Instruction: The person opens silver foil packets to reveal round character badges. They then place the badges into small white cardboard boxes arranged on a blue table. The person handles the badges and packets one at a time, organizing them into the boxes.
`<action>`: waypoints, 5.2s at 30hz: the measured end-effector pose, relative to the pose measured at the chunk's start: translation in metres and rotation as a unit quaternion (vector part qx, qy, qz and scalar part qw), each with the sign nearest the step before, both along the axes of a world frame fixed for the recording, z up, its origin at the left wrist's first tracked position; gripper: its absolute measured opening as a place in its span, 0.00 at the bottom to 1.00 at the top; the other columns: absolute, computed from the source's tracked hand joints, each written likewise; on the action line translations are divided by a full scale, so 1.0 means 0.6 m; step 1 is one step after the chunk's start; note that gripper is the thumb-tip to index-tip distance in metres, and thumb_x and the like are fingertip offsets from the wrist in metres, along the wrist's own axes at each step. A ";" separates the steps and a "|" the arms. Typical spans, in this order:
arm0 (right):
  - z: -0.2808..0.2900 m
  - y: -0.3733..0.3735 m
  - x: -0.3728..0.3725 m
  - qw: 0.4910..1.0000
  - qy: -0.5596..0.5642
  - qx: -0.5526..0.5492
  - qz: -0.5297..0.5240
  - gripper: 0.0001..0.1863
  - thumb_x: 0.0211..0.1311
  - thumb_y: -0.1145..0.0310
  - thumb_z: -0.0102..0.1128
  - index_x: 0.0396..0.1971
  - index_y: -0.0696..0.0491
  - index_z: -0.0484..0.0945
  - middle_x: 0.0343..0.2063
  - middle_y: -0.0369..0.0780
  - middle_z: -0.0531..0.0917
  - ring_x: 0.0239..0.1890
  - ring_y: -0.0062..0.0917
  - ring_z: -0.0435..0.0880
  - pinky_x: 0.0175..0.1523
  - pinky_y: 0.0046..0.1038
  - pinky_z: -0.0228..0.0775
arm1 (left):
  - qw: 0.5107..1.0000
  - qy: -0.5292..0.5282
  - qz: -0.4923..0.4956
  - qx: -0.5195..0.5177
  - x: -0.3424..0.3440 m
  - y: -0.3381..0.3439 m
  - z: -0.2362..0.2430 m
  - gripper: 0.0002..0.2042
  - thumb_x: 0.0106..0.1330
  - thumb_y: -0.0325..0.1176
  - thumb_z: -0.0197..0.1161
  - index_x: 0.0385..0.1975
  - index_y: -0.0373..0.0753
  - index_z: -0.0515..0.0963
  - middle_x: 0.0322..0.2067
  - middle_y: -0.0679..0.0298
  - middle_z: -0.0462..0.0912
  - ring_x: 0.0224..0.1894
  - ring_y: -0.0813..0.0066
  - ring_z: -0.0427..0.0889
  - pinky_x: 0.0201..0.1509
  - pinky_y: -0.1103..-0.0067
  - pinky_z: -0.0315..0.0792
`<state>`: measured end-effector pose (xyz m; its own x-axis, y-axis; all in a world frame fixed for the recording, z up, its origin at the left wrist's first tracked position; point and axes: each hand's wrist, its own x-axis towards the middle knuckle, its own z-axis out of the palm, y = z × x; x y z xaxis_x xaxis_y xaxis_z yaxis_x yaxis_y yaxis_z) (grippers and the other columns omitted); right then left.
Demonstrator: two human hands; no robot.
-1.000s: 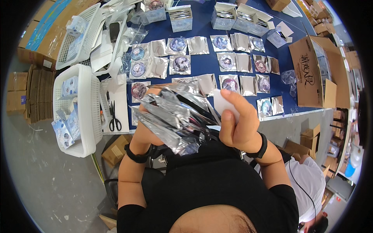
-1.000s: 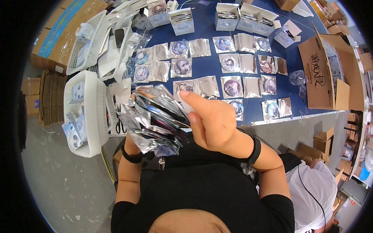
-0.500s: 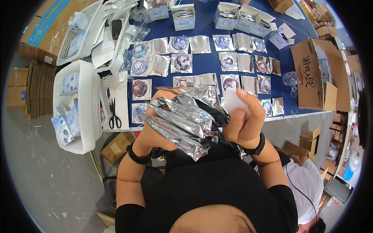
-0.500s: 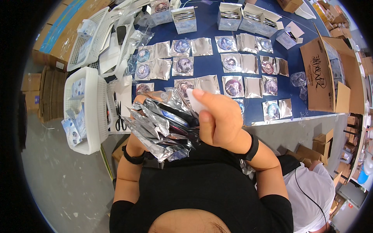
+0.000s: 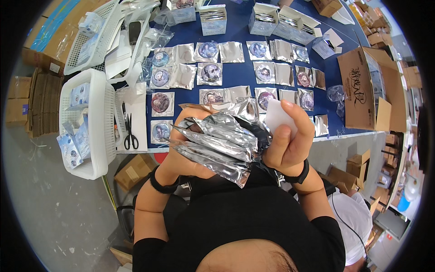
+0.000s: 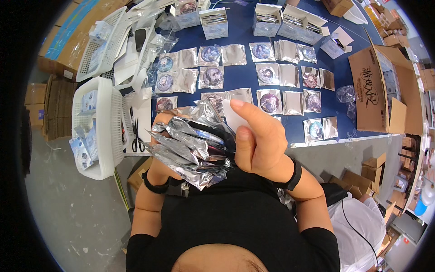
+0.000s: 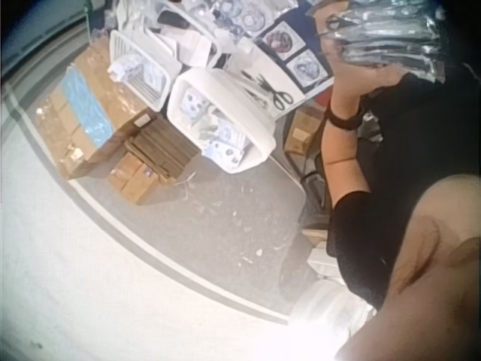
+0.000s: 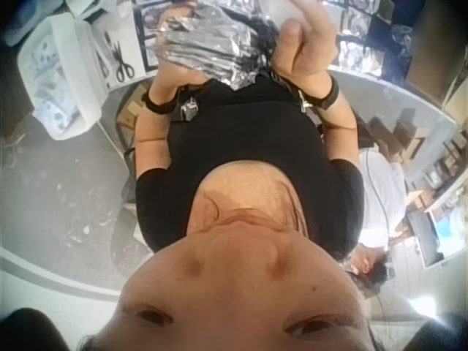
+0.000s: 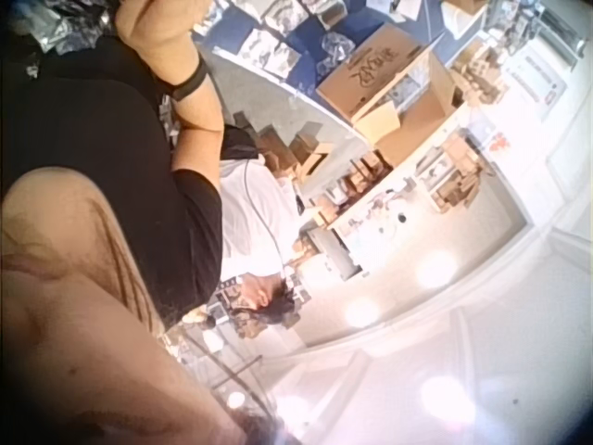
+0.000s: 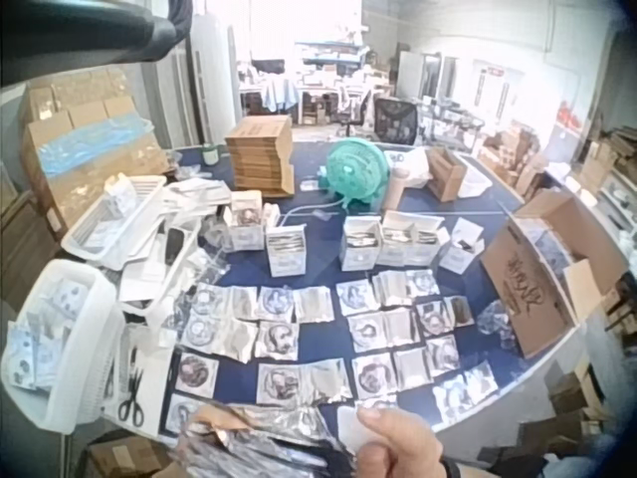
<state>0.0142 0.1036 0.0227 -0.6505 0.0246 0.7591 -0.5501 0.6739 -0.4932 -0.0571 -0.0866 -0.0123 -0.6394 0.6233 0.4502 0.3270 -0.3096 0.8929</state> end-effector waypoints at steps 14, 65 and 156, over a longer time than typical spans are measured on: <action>0.022 0.021 -0.010 0.993 -0.043 -0.042 0.104 0.14 0.55 0.78 0.49 0.42 0.65 0.70 0.37 0.48 0.79 0.26 0.32 0.79 0.29 0.24 0.69 | 0.968 -0.250 0.000 -0.039 0.023 -0.015 0.022 0.35 0.33 0.31 0.74 0.45 0.38 0.62 0.40 0.61 0.69 0.44 0.72 0.71 0.51 0.75 0.66; 0.066 0.048 -0.060 0.901 0.135 0.313 0.269 0.08 0.32 0.71 0.58 0.18 0.55 0.73 0.31 0.35 0.75 0.29 0.24 0.72 0.31 0.20 0.68 | 0.862 -0.476 -0.172 -0.025 -0.017 -0.067 -0.044 0.53 0.30 0.39 0.77 0.59 0.29 0.53 0.47 0.61 0.71 0.49 0.75 0.71 0.54 0.78 0.63; 0.027 -0.007 -0.049 0.957 -0.162 0.045 0.239 0.12 0.42 0.84 0.55 0.30 0.57 0.76 0.27 0.41 0.76 0.28 0.32 0.74 0.33 0.28 0.67 | 0.801 -0.559 -0.037 0.210 0.008 -0.009 -0.117 0.22 0.52 0.36 0.67 0.44 0.37 0.68 0.37 0.62 0.77 0.39 0.72 0.78 0.32 0.79 0.75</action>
